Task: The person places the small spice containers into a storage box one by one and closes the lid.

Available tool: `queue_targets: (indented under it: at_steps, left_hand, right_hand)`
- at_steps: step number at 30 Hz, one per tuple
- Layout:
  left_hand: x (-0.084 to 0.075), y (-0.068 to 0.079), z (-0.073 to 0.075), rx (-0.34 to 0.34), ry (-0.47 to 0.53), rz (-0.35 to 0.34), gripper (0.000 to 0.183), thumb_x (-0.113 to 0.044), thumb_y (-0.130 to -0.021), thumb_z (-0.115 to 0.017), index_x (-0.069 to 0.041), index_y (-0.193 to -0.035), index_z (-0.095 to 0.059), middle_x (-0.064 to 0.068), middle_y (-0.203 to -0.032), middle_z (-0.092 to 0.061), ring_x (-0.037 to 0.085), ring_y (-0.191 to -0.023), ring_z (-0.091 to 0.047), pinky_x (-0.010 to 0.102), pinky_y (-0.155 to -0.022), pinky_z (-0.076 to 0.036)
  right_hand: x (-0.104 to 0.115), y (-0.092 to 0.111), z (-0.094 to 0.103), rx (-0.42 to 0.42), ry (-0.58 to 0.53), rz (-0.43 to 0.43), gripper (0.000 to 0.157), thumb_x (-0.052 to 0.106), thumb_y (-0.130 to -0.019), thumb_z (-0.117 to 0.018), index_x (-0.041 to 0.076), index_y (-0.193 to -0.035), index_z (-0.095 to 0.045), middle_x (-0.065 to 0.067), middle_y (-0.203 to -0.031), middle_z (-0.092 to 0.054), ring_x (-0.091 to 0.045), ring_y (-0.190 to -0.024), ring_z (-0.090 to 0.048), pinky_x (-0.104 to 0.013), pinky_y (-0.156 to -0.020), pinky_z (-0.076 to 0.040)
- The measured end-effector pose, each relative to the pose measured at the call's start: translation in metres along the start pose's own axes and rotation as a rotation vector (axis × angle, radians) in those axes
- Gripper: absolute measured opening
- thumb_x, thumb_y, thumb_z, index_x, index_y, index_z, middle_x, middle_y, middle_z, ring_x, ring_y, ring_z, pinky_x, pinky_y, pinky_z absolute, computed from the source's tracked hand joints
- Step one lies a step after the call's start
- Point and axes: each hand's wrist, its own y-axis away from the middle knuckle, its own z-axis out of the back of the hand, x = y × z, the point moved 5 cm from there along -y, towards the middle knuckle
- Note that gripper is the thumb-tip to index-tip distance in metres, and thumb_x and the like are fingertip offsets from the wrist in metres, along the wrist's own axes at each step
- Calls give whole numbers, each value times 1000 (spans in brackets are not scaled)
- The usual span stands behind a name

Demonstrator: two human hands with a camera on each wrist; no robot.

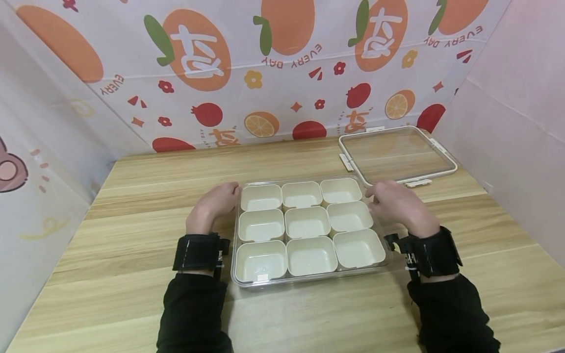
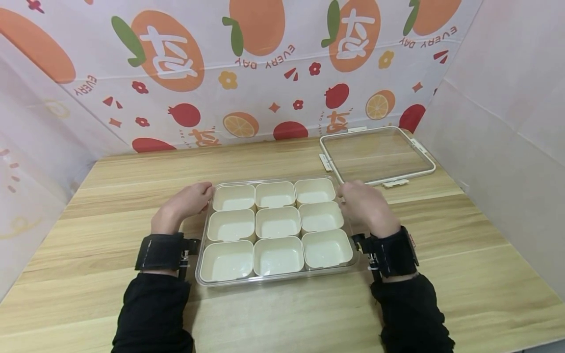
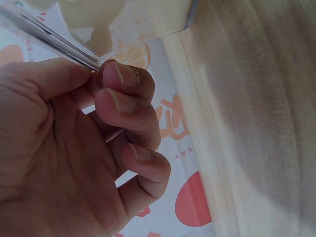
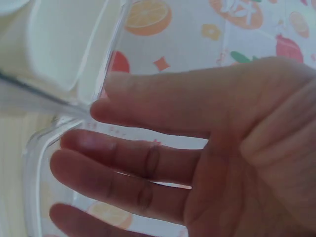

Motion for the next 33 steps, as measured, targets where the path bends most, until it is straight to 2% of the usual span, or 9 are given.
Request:
queue_targets:
  at_steps: [3,10,14,18,22,26,29,33]
  left_hand:
    - [0,0,0,-3,1,-4,34,-21,-98,-23,-3,-85,-49,17,-83,-51,30,-83,-47,45,-75,-39]
    - [1,1,0,6,8,8,34,-21,-98,-23,-3,-87,-50,13,-74,-49,27,-77,-48,43,-72,-39]
    - [2,2,0,2,8,12,34,-21,-98,-23,-4,-87,-49,12,-73,-48,27,-76,-48,42,-70,-39]
    - [2,2,0,-7,7,8,34,-20,-98,-24,-4,-84,-49,13,-73,-47,29,-78,-48,43,-70,-40]
    - [2,2,0,-8,6,7,34,-20,-98,-24,-4,-82,-48,12,-72,-47,28,-77,-48,42,-69,-40]
    - [2,1,-1,-3,13,9,34,-20,-98,-23,-4,-82,-48,11,-69,-46,27,-72,-48,41,-67,-40]
    - [1,1,-1,5,15,11,34,-21,-99,-23,-2,-88,-50,11,-71,-47,27,-73,-48,42,-68,-40]
    - [1,1,-1,8,15,20,34,-21,-99,-23,-2,-92,-50,12,-73,-48,27,-75,-48,42,-69,-40]
  right_hand:
    - [-6,-3,-2,-15,-50,6,29,-5,-72,-53,-5,-99,-64,-14,-86,-64,-15,-57,-46,-30,-52,-39]
    - [-19,-8,-6,31,-190,9,38,-13,-66,-50,-8,-101,-61,-9,-70,-63,-14,-55,-47,-29,-48,-38]
    - [-31,-8,-9,87,-312,22,37,-11,-68,-55,-6,-104,-60,-5,-68,-62,-14,-59,-52,-31,-54,-45]
    - [-41,-7,-13,136,-426,31,35,-5,-74,-62,-2,-109,-59,-7,-77,-65,-16,-69,-57,-35,-64,-51]
    - [-46,-7,-17,175,-504,40,36,-3,-75,-64,-1,-109,-53,-10,-82,-65,-18,-74,-59,-40,-67,-52]
    - [-48,-9,-17,135,-500,91,34,-4,-75,-64,-3,-107,-52,-9,-82,-66,-17,-75,-59,-43,-72,-50]
    - [-49,-12,-17,82,-483,127,33,-5,-75,-64,-5,-106,-53,-8,-81,-66,-15,-76,-59,-43,-74,-47]
    - [-50,-16,-17,23,-455,126,32,-8,-75,-60,-7,-106,-54,-8,-80,-66,-15,-75,-58,-43,-73,-47]
